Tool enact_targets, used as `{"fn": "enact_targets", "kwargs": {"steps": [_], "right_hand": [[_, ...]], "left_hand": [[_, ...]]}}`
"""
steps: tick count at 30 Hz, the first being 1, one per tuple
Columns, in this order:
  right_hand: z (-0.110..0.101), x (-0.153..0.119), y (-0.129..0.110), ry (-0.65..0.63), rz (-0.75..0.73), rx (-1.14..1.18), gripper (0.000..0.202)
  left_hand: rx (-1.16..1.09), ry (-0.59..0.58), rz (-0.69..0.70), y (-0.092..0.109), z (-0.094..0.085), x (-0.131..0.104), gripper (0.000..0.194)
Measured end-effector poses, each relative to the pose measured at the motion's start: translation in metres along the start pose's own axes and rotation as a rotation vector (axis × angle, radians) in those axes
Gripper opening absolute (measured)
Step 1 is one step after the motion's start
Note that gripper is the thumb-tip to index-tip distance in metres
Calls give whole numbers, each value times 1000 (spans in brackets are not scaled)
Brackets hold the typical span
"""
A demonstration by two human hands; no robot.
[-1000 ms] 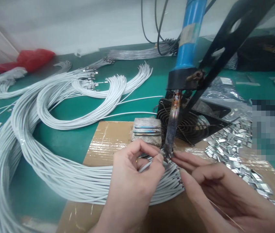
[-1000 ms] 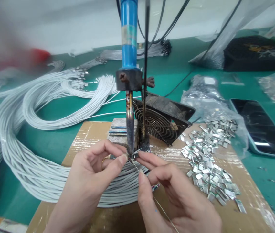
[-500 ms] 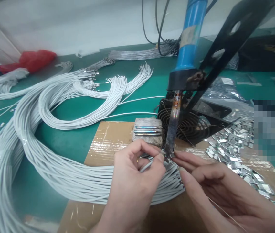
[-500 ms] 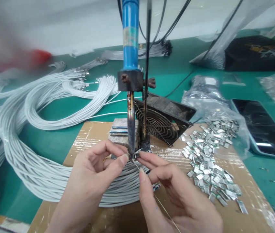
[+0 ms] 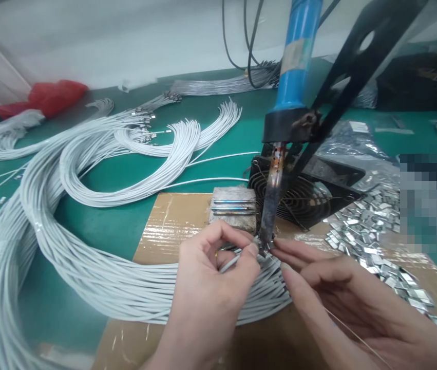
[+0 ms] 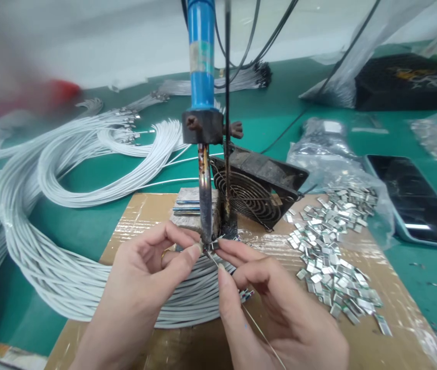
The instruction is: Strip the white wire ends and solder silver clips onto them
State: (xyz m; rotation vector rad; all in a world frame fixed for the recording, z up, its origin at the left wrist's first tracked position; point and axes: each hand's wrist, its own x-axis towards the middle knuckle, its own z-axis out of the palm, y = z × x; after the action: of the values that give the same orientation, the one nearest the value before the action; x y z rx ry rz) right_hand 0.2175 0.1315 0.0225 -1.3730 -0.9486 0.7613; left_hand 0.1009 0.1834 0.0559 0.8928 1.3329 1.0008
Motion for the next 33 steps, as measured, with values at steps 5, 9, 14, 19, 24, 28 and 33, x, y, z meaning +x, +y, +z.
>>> {"fn": "enact_targets", "kwargs": {"steps": [5,9,14,19,24,28,33], "right_hand": [[-1,0,1,-3,-8,-54,16],[-1,0,0,4,-9,-53,16],[1,0,0,17,13,-11,17],[1,1,1,13,10,7,16],[0,0,1,13,-3,-7,17],[1,0,0,11,20,-13,17],[1,0,2,18,14,-34,18]], "left_hand": [[-18,-2,-13,-2,1,2,16],[-8,-9,-15,-2,0,2,16],[15,-20,-8,0,-1,0,15],[-7,-11,-12,1,0,1,16],[-1,-2,0,1,-1,1,16],[-3,1,8,0,-1,0,15],[5,-5,-3,0,0,0,15]]}}
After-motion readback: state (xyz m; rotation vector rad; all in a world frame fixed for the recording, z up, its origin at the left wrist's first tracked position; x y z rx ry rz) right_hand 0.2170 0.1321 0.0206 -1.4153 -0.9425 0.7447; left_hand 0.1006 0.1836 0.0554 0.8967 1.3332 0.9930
